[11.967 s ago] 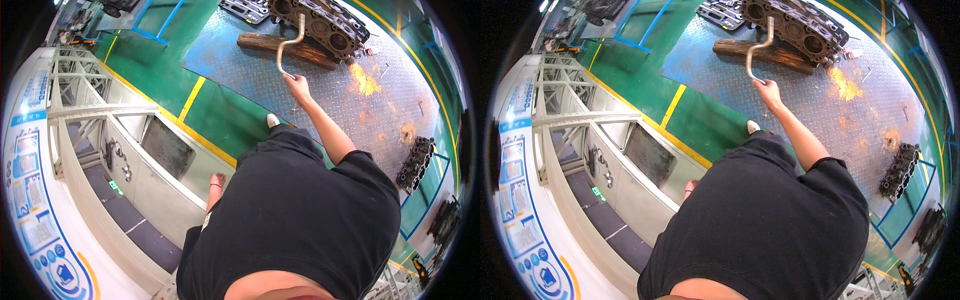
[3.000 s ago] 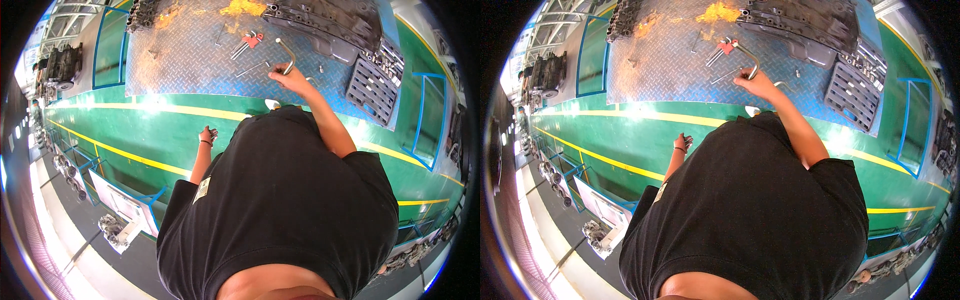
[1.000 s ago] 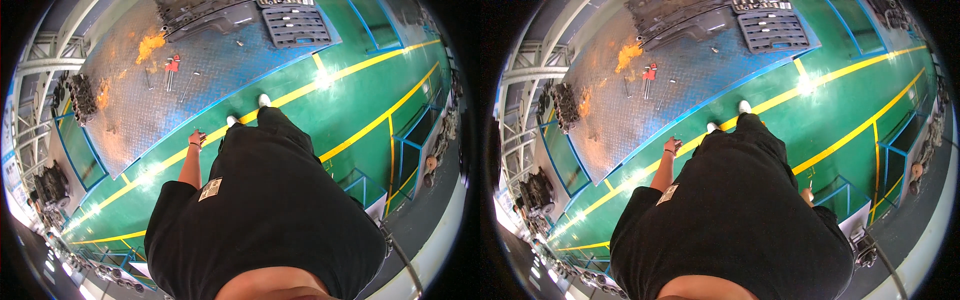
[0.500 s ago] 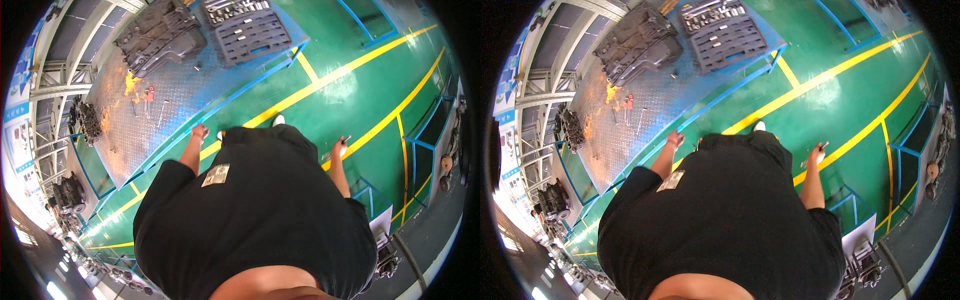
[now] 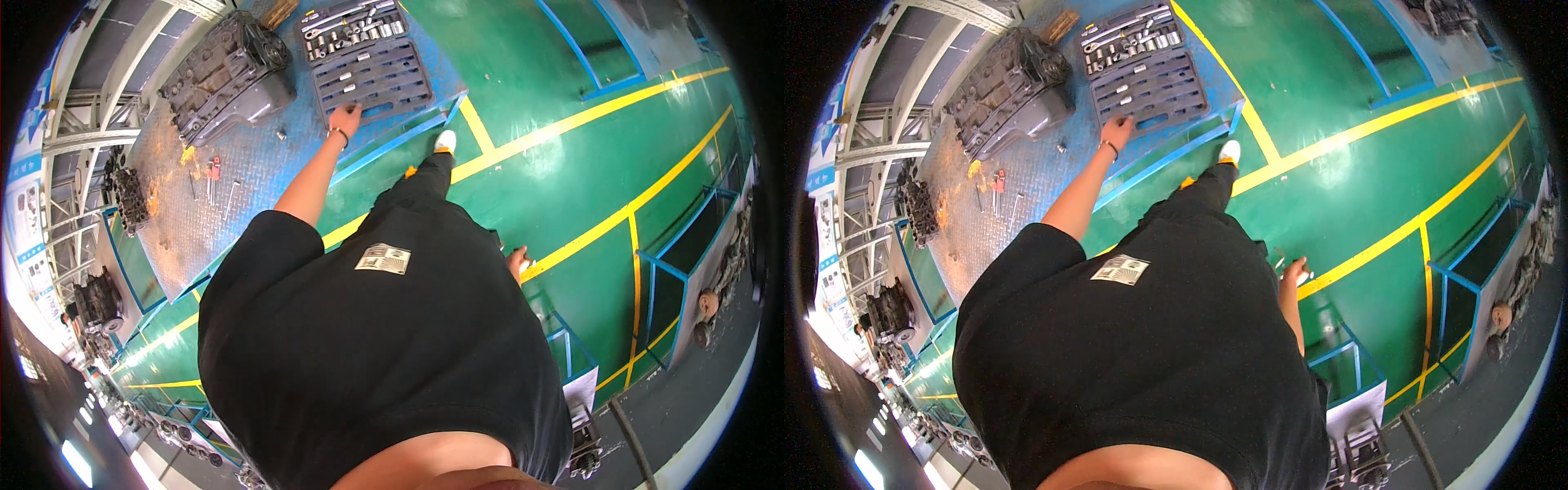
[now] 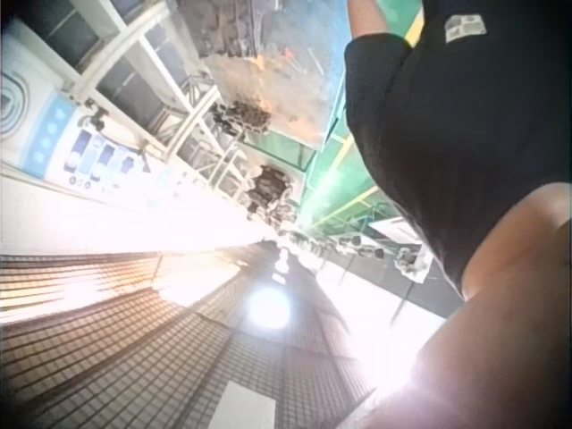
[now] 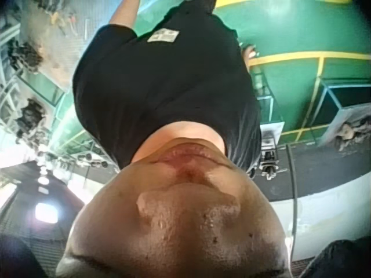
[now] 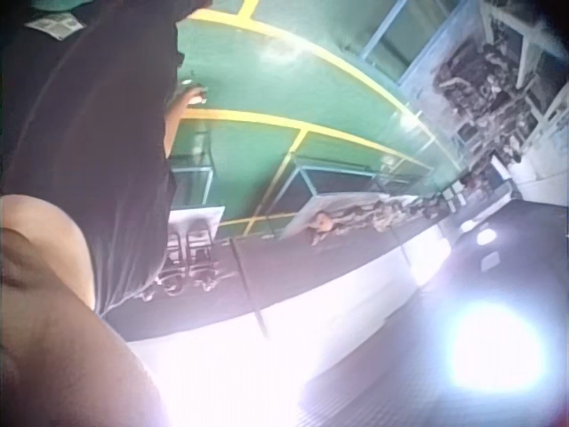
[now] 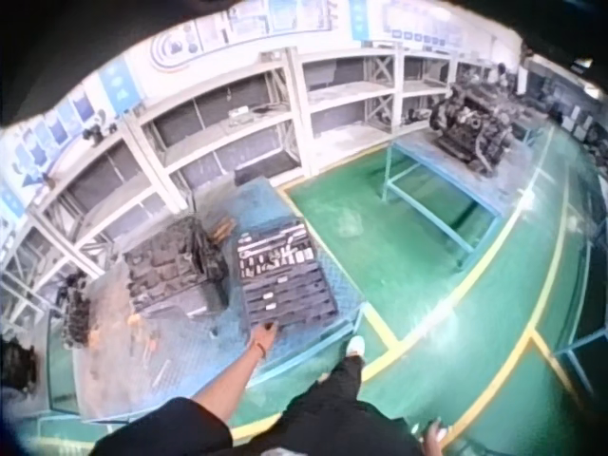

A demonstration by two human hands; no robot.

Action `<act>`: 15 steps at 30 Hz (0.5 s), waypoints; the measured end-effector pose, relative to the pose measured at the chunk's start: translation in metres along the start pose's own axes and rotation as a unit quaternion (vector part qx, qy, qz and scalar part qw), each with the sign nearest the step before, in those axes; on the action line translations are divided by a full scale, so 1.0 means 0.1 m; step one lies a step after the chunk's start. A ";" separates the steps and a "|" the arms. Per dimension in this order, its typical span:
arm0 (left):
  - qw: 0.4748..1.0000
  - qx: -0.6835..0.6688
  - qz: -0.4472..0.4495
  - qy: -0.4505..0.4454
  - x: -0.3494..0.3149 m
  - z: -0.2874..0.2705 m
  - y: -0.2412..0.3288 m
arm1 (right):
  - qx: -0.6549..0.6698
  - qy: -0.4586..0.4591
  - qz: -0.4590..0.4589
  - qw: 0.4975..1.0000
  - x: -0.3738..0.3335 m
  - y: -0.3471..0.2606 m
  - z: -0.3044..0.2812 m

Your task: Using a speed handle wrench to remove bolts from an engine component.

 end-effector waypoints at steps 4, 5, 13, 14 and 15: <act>0.993 0.031 0.093 0.070 1.15 0.48 0.48 | 0.005 0.155 -0.039 0.987 0.65 0.55 -0.24; 0.992 0.079 0.070 0.073 1.44 0.58 0.48 | 0.005 0.122 -0.007 0.992 0.71 0.36 -0.24; 0.992 0.083 -0.045 0.083 2.85 1.12 0.66 | 0.019 -0.049 0.066 0.996 1.41 -1.54 -0.28; 0.993 0.066 -0.064 0.080 3.03 1.13 0.68 | 0.020 -0.066 0.067 0.995 1.49 -1.79 -0.23; 0.991 0.102 -0.064 0.062 3.08 1.22 0.71 | 0.020 -0.077 0.069 0.994 1.57 -1.97 -0.23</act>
Point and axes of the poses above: each hand's wrist, its own x-axis towards the middle knuckle, its own z-axis out of the palm, y = z × x, the point moved 7 cm from there along x, towards the middle knuckle, and after that the axes turned 11 degrees about -x, right-handed, at the moved point
